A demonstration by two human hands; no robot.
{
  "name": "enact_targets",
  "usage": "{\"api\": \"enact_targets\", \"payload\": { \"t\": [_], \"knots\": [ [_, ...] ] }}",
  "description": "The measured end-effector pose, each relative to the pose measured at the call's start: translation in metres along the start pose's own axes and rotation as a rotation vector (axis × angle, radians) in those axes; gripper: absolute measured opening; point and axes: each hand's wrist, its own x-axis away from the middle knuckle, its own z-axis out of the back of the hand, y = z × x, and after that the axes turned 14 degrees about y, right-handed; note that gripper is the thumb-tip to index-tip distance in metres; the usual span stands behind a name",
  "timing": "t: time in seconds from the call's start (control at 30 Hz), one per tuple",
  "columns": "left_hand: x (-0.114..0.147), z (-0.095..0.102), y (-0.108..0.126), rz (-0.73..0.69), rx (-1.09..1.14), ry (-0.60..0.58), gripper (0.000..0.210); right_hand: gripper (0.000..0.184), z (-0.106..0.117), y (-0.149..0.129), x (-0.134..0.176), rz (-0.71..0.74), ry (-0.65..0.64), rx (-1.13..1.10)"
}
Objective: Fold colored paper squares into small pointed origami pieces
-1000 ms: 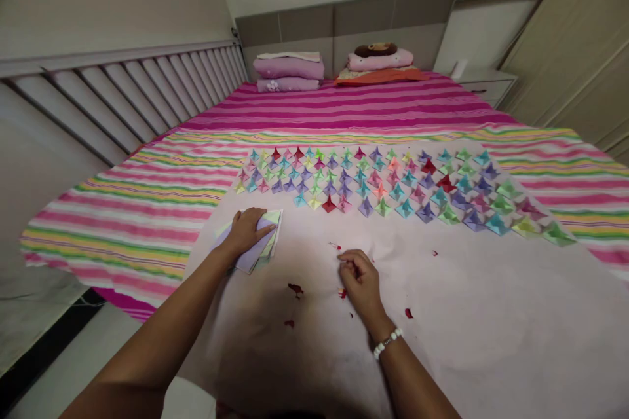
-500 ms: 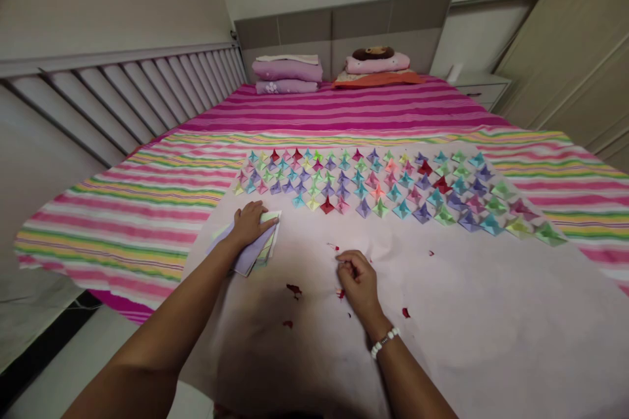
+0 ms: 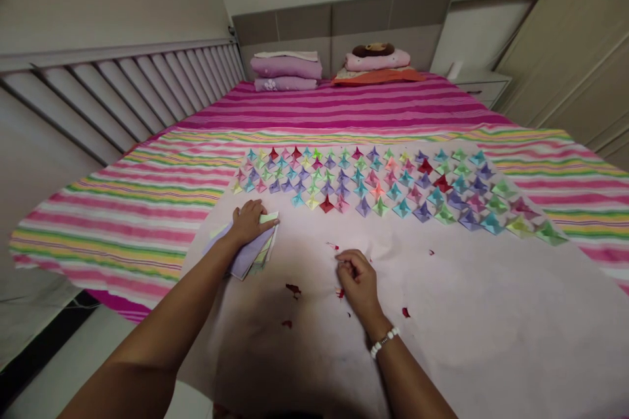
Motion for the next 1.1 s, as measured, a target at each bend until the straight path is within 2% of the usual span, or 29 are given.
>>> {"api": "enact_targets", "payload": {
  "t": [0.2,0.27,0.37,0.43,0.5,0.6,0.7,0.9,1.1],
  "knots": [
    [0.009,0.008,0.001,-0.009,0.015,0.012,0.039,0.015,0.0,-0.002,0.0,-0.015,-0.006,0.004],
    [0.013,0.014,0.001,-0.003,0.044,0.088,0.038,0.015,0.0,-0.002,0.0,-0.017,-0.004,0.006],
    [0.027,0.025,-0.001,0.026,0.123,0.295,0.036,0.014,0.0,-0.002,0.0,-0.014,0.003,-0.001],
    [0.044,0.032,-0.001,0.045,0.191,0.351,0.035,0.015,0.0,-0.002,0.0,-0.018,-0.001,0.0],
    [0.063,0.036,0.0,0.075,0.202,0.329,0.041,0.015,0.0,-0.002,0.0,-0.019,-0.002,0.003],
    [0.091,0.037,0.006,0.12,0.091,0.241,0.058,0.014,0.0,-0.002,0.001,-0.009,-0.001,0.004],
    [0.107,0.034,0.01,0.187,0.011,0.18,0.068,0.014,0.0,-0.002,0.001,-0.006,0.007,0.005],
    [0.111,0.027,0.003,0.185,0.046,0.18,0.059,0.014,0.0,-0.002,0.001,-0.013,0.012,0.0],
    [0.11,0.031,0.002,0.164,0.077,0.183,0.056,0.014,-0.001,-0.001,0.002,-0.023,0.015,-0.011]
  ]
}}
